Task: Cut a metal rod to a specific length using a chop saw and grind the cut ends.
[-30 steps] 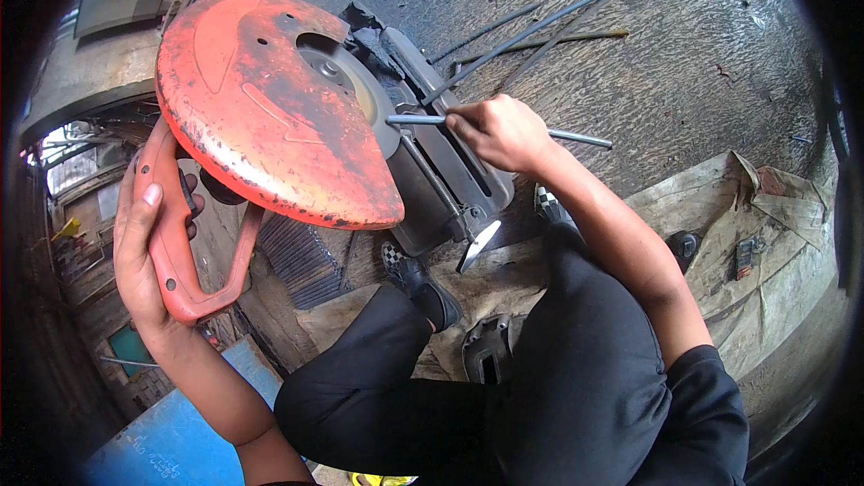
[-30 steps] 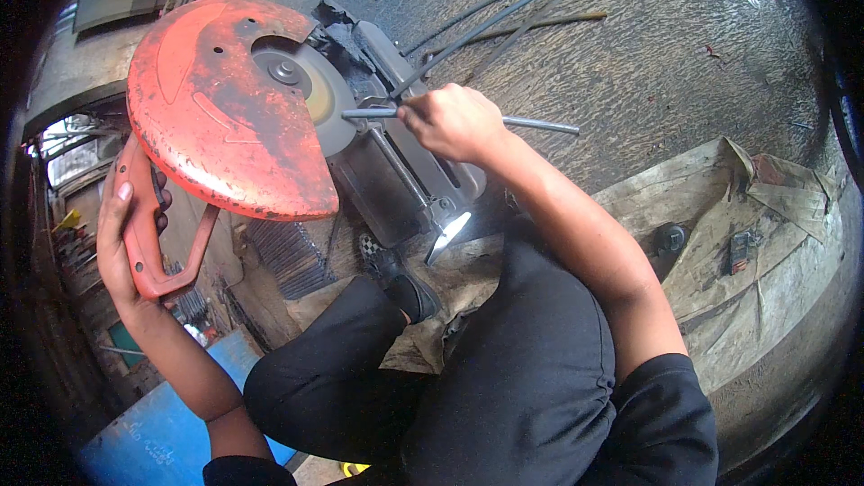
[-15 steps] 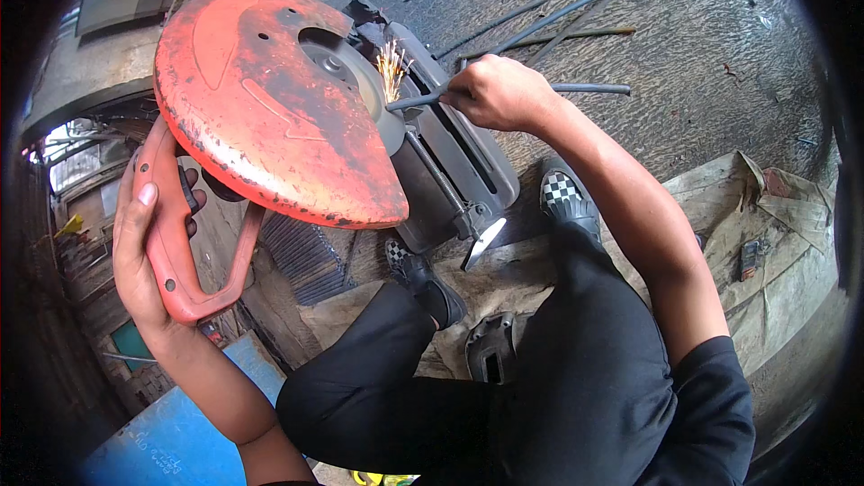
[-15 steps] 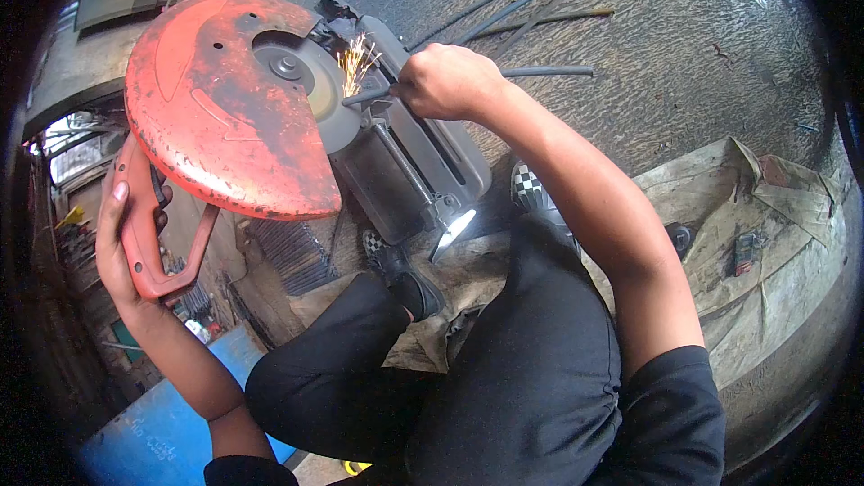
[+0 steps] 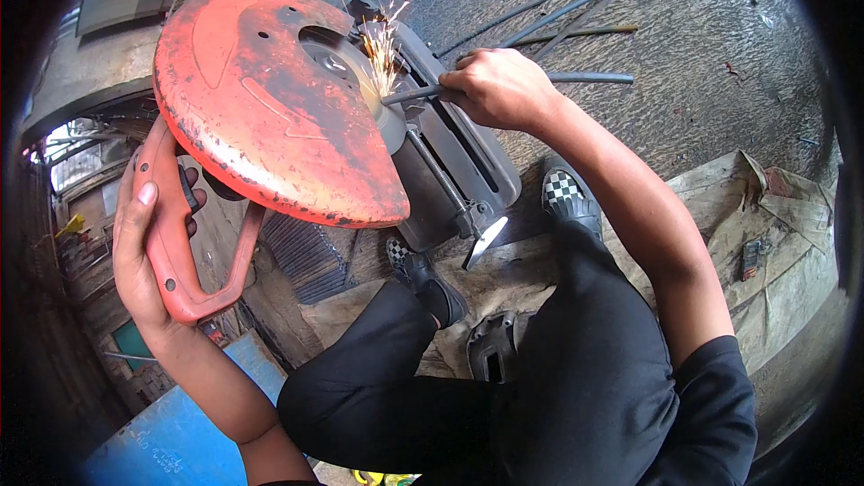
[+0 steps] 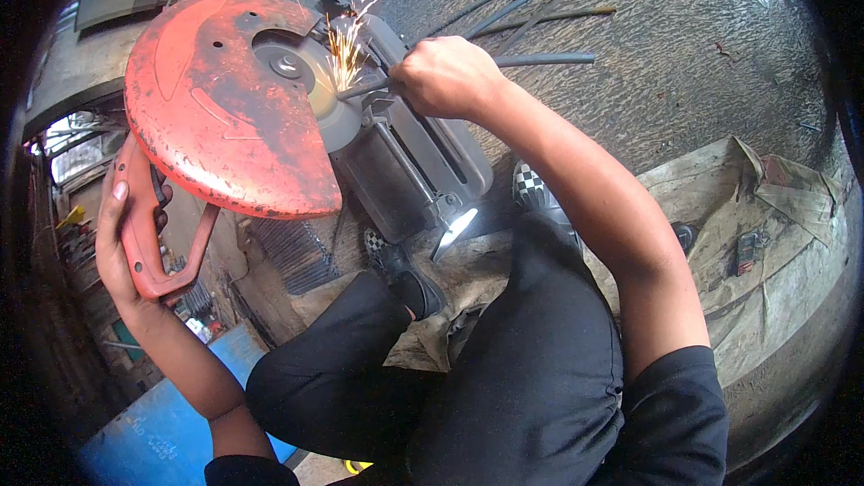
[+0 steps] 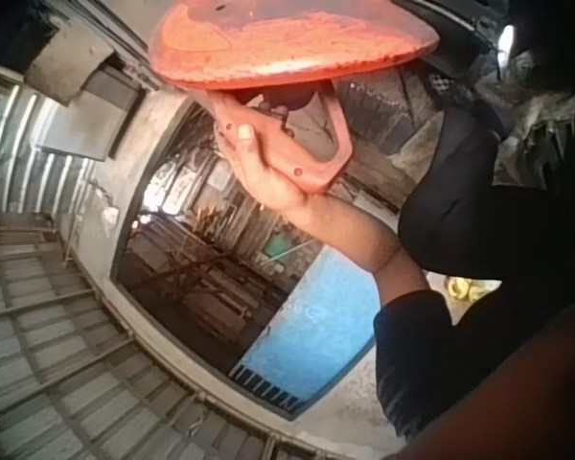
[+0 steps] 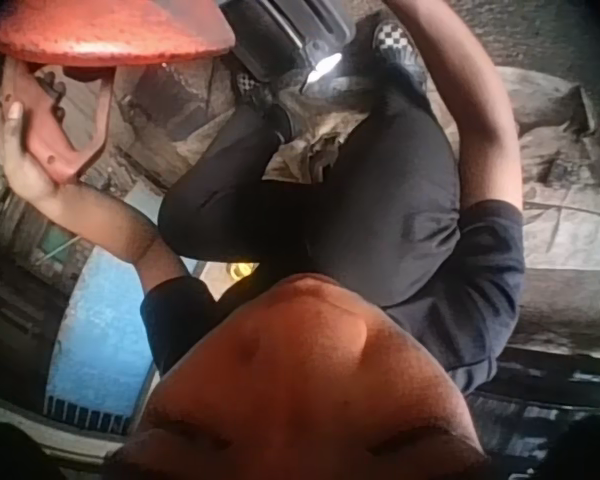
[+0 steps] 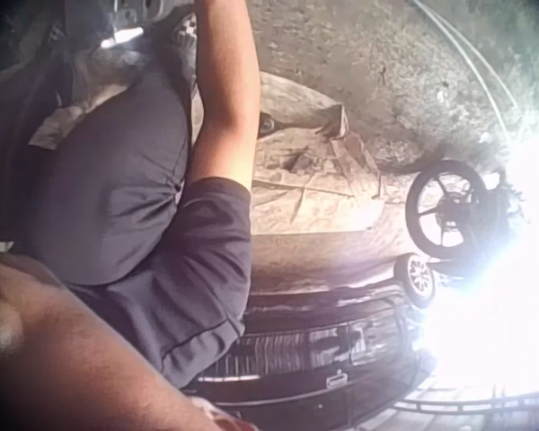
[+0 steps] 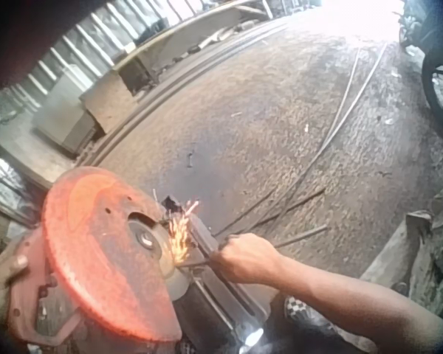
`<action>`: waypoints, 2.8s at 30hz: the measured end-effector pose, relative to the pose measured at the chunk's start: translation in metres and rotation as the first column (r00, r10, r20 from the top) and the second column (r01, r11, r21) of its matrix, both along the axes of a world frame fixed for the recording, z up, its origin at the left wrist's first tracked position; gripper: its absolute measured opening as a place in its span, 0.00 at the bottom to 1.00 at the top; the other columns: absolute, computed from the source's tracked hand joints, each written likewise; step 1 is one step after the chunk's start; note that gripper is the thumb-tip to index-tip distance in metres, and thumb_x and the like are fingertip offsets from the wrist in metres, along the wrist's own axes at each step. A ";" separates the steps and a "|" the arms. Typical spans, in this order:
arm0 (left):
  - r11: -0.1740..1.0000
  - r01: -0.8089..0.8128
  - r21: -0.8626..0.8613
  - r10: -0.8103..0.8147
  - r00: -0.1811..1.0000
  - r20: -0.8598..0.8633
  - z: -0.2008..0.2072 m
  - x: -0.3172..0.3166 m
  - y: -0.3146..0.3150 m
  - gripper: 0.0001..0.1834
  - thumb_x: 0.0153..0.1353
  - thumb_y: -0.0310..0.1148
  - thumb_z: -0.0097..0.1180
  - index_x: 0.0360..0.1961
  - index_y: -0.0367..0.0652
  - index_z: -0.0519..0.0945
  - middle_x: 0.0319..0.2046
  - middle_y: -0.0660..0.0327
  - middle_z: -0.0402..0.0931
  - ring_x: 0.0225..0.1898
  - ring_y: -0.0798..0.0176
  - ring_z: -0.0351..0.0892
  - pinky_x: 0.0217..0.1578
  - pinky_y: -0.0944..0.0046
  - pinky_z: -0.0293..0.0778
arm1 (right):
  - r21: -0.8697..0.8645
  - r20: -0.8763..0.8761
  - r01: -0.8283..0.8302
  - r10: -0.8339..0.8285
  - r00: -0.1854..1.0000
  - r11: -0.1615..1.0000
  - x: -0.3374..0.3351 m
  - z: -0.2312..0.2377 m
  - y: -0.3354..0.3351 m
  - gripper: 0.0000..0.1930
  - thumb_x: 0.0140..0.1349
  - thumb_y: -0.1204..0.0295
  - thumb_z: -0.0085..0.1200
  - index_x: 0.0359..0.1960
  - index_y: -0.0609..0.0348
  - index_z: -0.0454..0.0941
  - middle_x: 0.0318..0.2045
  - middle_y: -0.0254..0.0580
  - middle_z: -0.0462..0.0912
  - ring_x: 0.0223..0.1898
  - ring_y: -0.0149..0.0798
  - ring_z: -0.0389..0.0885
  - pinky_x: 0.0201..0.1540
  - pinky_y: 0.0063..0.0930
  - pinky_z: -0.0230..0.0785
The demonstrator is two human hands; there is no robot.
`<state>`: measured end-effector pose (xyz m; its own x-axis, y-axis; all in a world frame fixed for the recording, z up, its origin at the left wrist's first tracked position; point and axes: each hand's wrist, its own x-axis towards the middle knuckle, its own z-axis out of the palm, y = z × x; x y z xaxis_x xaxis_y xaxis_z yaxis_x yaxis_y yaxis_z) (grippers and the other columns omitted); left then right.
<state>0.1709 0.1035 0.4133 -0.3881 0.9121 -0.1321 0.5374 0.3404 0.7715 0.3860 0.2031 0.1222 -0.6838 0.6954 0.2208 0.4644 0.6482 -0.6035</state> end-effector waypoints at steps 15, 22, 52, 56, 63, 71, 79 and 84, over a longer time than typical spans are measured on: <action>0.998 -0.018 -0.054 0.016 0.999 -0.040 0.001 -0.005 -0.001 0.31 0.58 0.40 0.48 0.59 0.32 0.62 0.54 0.53 0.67 0.49 0.65 0.70 0.45 0.67 0.68 | 0.173 -0.020 0.185 -0.184 0.983 0.967 -0.007 -0.003 0.000 0.13 0.56 0.72 0.46 0.36 0.38 0.83 0.28 0.33 0.76 0.40 0.36 0.76 0.54 0.52 0.53; 0.998 -0.022 -0.056 0.019 0.998 -0.060 0.001 -0.005 -0.001 0.31 0.58 0.41 0.47 0.59 0.32 0.62 0.54 0.53 0.67 0.48 0.66 0.70 0.43 0.69 0.68 | 0.260 -0.007 0.159 -0.162 0.987 0.952 -0.007 0.003 0.002 0.14 0.54 0.74 0.47 0.36 0.40 0.83 0.27 0.34 0.76 0.41 0.36 0.75 0.54 0.47 0.55; 1.000 -0.017 -0.022 0.014 0.993 -0.118 0.000 -0.003 -0.001 0.30 0.59 0.41 0.50 0.59 0.36 0.64 0.45 0.57 0.72 0.34 0.68 0.75 0.30 0.75 0.68 | -0.773 -0.342 -0.152 -0.202 0.918 0.616 -0.005 -0.045 -0.044 0.18 0.57 0.62 0.43 0.30 0.65 0.80 0.20 0.51 0.76 0.28 0.45 0.77 0.35 0.38 0.67; 1.000 -0.006 -0.015 0.005 0.997 -0.076 0.000 -0.004 -0.001 0.29 0.59 0.41 0.50 0.59 0.36 0.64 0.46 0.57 0.72 0.35 0.68 0.75 0.30 0.75 0.67 | -0.760 -0.288 -0.136 -0.142 0.947 0.636 -0.010 -0.040 -0.046 0.17 0.59 0.62 0.44 0.32 0.65 0.80 0.19 0.52 0.76 0.26 0.46 0.78 0.34 0.40 0.67; 1.000 0.001 -0.016 -0.002 0.998 -0.069 0.000 -0.007 0.000 0.31 0.58 0.43 0.50 0.59 0.37 0.63 0.47 0.58 0.72 0.36 0.68 0.74 0.31 0.75 0.67 | -0.682 -0.312 -0.084 -0.184 0.932 0.727 -0.009 -0.025 -0.051 0.16 0.59 0.64 0.47 0.35 0.65 0.79 0.19 0.57 0.76 0.25 0.52 0.78 0.32 0.42 0.68; 0.999 -0.014 -0.031 0.011 0.996 -0.083 0.000 -0.003 0.001 0.31 0.58 0.43 0.49 0.59 0.36 0.63 0.48 0.58 0.71 0.36 0.69 0.74 0.32 0.75 0.67 | -0.587 -0.339 -0.067 -0.170 0.925 0.807 -0.008 -0.021 -0.052 0.11 0.57 0.69 0.51 0.37 0.63 0.79 0.23 0.60 0.75 0.28 0.58 0.76 0.33 0.42 0.68; 0.997 -0.028 -0.068 0.023 0.997 -0.073 0.002 -0.001 0.002 0.31 0.58 0.39 0.47 0.59 0.31 0.62 0.56 0.51 0.66 0.54 0.62 0.67 0.49 0.65 0.67 | -0.448 -0.429 -0.053 -0.162 0.888 0.893 -0.008 -0.031 -0.052 0.11 0.54 0.71 0.54 0.39 0.61 0.79 0.26 0.57 0.77 0.29 0.56 0.77 0.33 0.41 0.69; 0.999 0.031 0.021 -0.031 0.999 -0.012 -0.003 0.001 0.001 0.31 0.58 0.40 0.48 0.59 0.31 0.62 0.52 0.52 0.69 0.46 0.65 0.72 0.43 0.69 0.70 | -0.377 -0.402 0.036 -0.198 0.894 0.926 -0.007 -0.032 -0.052 0.13 0.53 0.70 0.57 0.40 0.61 0.79 0.26 0.54 0.78 0.29 0.56 0.77 0.34 0.41 0.69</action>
